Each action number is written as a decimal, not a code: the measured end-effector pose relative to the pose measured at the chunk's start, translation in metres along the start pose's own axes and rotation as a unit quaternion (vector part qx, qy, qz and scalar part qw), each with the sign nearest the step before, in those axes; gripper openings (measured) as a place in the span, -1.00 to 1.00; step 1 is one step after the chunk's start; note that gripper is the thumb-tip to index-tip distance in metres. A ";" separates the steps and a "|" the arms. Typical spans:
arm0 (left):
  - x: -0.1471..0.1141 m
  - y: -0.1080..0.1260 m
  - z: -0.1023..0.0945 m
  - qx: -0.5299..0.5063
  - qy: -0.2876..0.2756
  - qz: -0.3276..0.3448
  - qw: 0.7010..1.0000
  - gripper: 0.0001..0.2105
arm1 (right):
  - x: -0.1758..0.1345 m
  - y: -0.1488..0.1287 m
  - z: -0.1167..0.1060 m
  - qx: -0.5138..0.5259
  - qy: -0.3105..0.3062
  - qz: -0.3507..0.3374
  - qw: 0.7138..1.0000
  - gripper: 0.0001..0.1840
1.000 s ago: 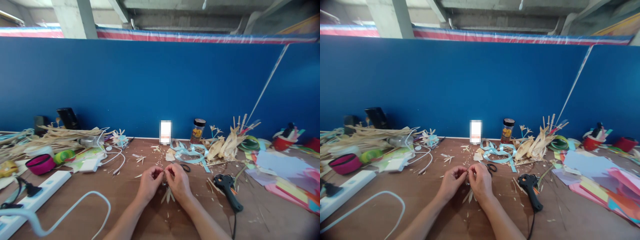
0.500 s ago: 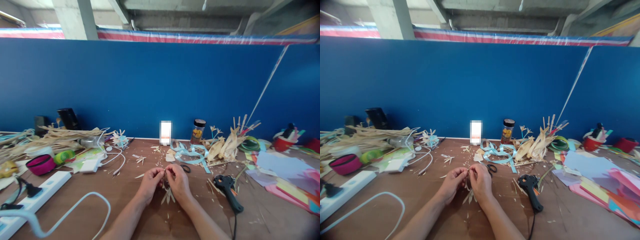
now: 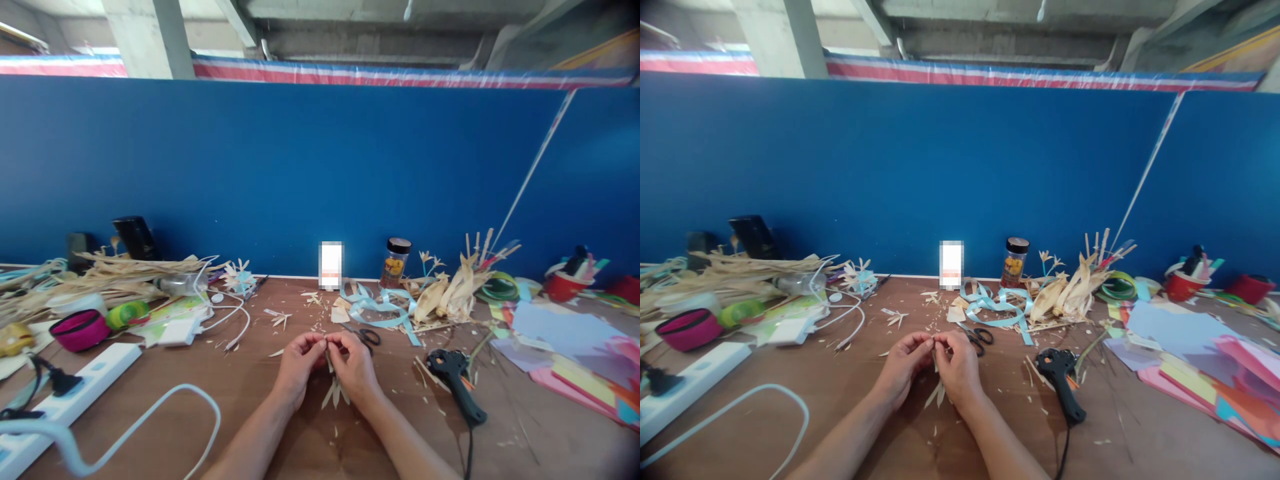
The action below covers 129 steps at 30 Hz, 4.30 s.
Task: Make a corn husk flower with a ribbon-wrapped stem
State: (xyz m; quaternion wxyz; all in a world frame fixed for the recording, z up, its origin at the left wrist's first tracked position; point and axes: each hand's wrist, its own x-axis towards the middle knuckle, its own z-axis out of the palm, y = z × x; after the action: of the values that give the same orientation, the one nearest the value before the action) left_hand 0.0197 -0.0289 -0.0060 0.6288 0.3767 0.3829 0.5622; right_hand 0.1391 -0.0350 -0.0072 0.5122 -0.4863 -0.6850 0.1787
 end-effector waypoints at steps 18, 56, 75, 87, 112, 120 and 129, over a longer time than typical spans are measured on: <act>0.001 0.000 0.001 0.022 0.001 -0.025 0.999 -0.70 | -0.001 0.000 0.000 0.042 -0.005 0.055 0.998 -0.83; 0.002 -0.001 -0.003 0.019 0.004 0.015 1.000 -0.77 | -0.002 -0.003 0.000 0.000 -0.068 0.021 0.997 -0.82; -0.007 0.009 -0.004 0.443 -0.008 0.257 0.859 -0.88 | 0.004 -0.007 -0.011 -0.043 -0.085 0.007 0.995 -0.82; -0.006 0.006 -0.004 0.454 0.009 0.267 0.850 -0.88 | 0.005 -0.002 -0.008 0.071 -0.093 0.066 0.991 -0.78; -0.010 0.006 0.002 0.421 0.007 0.272 0.865 -0.85 | 0.003 0.005 -0.003 0.114 -0.051 0.093 0.988 -0.76; -0.004 0.006 -0.001 0.335 0.003 0.211 0.918 -0.81 | 0.006 -0.001 -0.008 0.093 -0.057 0.069 0.992 -0.73; -0.002 0.006 -0.001 0.275 0.002 0.165 0.947 -0.79 | 0.004 -0.008 -0.009 0.050 -0.030 0.018 0.998 -0.79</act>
State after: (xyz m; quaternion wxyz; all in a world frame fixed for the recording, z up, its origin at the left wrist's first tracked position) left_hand 0.0158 -0.0305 -0.0006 0.3981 0.5921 0.4564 0.5316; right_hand 0.1430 -0.0376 0.0043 0.5116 -0.4670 -0.6814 0.2363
